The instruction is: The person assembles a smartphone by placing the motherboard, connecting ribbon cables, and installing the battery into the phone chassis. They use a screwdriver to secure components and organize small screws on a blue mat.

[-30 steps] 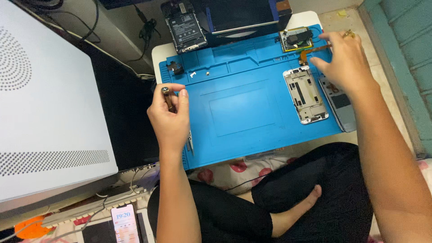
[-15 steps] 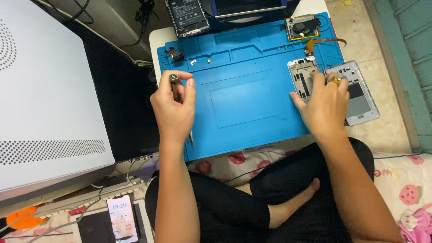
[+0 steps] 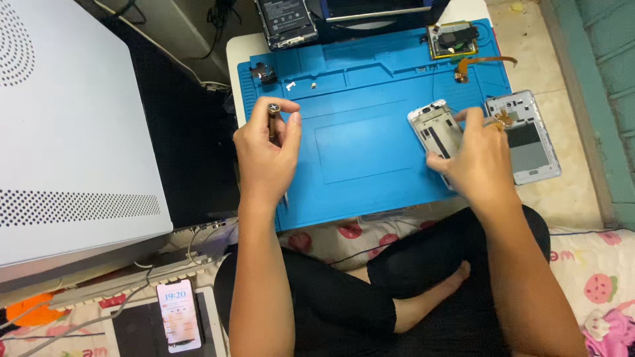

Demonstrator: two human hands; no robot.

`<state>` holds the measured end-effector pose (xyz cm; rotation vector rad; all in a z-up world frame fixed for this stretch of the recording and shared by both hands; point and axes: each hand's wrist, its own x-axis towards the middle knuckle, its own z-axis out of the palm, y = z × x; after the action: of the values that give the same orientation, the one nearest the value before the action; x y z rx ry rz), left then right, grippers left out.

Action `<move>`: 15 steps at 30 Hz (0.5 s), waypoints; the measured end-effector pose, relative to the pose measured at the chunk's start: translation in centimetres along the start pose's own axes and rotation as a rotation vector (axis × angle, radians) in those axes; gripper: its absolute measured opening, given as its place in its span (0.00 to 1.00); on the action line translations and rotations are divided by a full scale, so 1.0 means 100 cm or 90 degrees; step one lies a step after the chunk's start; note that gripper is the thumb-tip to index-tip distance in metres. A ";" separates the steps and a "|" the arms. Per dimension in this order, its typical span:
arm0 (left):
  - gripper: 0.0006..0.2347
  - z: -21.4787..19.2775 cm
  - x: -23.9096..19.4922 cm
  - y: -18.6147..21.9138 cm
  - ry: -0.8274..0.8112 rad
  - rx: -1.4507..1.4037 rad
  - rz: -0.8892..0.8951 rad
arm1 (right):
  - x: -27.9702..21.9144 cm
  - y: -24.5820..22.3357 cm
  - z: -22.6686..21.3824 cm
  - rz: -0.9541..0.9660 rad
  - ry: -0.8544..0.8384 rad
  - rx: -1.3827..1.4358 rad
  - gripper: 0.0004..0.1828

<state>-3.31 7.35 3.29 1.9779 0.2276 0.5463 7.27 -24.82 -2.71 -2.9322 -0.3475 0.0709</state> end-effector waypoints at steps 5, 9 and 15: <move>0.01 0.002 0.000 -0.005 0.000 0.010 -0.001 | -0.010 -0.023 -0.016 -0.121 -0.077 0.047 0.46; 0.01 0.001 0.000 -0.003 0.000 0.007 0.012 | 0.003 -0.042 -0.016 -0.357 -0.179 0.007 0.43; 0.01 0.001 0.001 -0.005 0.002 0.005 0.027 | 0.031 -0.071 -0.026 -0.683 -0.060 -0.264 0.52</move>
<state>-3.11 7.55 2.82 1.9935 0.1904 0.5773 8.83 -17.83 1.15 -2.6564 -2.0544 -0.0231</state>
